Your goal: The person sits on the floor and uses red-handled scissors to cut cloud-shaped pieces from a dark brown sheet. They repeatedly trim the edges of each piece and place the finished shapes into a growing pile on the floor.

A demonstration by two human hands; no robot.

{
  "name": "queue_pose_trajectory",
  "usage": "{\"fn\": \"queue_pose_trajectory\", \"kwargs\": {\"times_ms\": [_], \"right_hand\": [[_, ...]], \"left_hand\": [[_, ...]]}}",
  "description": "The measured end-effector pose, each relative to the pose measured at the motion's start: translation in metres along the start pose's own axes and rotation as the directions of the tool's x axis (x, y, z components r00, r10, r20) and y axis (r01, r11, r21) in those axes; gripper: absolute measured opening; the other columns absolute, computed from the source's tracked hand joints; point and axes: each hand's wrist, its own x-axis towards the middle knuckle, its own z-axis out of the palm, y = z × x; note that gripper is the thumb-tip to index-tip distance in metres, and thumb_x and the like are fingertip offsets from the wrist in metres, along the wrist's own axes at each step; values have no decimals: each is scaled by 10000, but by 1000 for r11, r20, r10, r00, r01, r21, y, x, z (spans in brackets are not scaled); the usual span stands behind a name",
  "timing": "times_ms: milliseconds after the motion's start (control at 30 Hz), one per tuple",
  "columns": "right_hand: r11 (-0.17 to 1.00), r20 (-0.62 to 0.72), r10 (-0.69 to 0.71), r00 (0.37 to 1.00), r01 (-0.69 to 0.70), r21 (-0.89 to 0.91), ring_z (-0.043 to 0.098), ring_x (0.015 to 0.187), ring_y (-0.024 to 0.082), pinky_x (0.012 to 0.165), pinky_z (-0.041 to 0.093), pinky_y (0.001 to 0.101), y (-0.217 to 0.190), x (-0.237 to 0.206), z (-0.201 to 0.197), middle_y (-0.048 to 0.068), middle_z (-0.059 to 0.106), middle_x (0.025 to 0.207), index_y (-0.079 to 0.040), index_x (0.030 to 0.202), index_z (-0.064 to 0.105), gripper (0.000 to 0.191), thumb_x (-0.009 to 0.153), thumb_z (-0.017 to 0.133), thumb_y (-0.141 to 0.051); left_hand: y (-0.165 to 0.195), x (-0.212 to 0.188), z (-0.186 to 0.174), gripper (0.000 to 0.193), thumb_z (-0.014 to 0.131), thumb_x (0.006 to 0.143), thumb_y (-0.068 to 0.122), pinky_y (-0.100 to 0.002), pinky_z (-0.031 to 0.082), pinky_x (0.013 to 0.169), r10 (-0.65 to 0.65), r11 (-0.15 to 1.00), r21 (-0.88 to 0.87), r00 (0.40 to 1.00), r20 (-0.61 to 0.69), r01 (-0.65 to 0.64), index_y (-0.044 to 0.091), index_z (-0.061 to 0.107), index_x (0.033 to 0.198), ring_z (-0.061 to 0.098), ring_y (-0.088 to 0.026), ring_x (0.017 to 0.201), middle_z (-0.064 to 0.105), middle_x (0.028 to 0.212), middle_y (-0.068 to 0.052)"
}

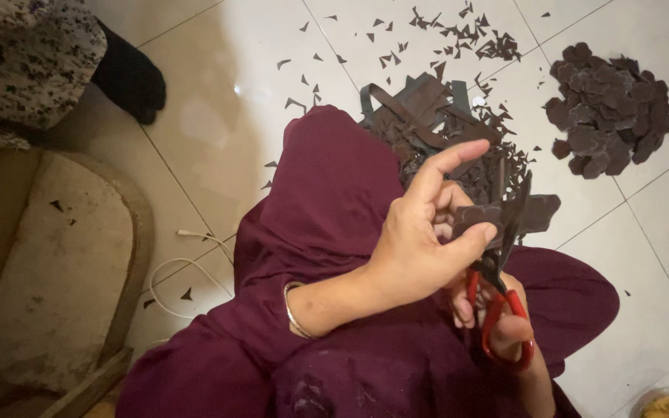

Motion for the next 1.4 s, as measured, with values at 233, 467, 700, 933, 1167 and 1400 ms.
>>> {"fn": "queue_pose_trajectory", "kwargs": {"times_ms": [233, 467, 700, 933, 1167, 1400], "right_hand": [[999, -3, 52, 999, -52, 0, 492, 549, 86, 495, 432, 247, -5, -3, -10, -6, 536, 666, 90, 1028, 621, 1206, 532, 507, -1004], [994, 7, 110, 994, -110, 18, 457, 472, 71, 432, 403, 229, -16, 1, -11, -10, 506, 584, 78, 1010, 634, 1139, 576, 544, -971], [996, 26, 87, 996, -88, 23, 439, 479, 54, 442, 384, 212, -17, 2, -13, -16, 497, 590, 41, 929, 615, 1014, 668, 562, -938], [994, 8, 111, 994, -111, -19, 456, 407, 64, 378, 402, 219, 6, 1, -33, -15, 505, 538, 30, 889, 598, 974, 687, 527, -920], [1000, -105, 20, 994, -18, 12, 504, 451, 90, 436, 458, 233, 31, 9, -40, 4, 530, 599, 103, 1071, 618, 1045, 753, 526, -888], [985, -263, -151, 953, 169, 46, 657, 755, 141, 723, 619, 304, 19, 22, -28, 78, 658, 889, 92, 1214, 605, 568, 992, 628, -430]], "left_hand": [[5, 4, -2, 770, 686, 934, -15, -163, 390, 650, -29, 1000, -4, 999, 30, 29, 91, 360, 1624, 458, 26, 681, 539, 791, 65], [8, 13, -13, 816, 698, 880, 11, -177, 413, 646, -46, 987, 154, 997, 53, 38, 116, 357, 1614, 469, 2, 683, 539, 776, 61], [-3, 20, -15, 813, 696, 854, 26, -198, 426, 654, -67, 977, 204, 997, 45, 56, 119, 378, 1597, 473, -21, 674, 530, 764, 58], [-21, 29, -19, 796, 712, 846, 38, -199, 447, 642, -102, 966, 243, 994, 30, 91, 131, 394, 1570, 501, -19, 662, 557, 767, 61], [-66, 33, -18, 609, 733, 906, 29, -190, 478, 690, -144, 989, 16, 989, -19, 145, 32, 509, 1472, 572, -28, 787, 651, 915, 16], [-107, 26, -9, 283, 723, 958, 46, -217, 546, 629, -424, 831, -393, 906, 10, 393, 15, 551, 1181, 636, -90, 715, 697, 958, -62]]}}
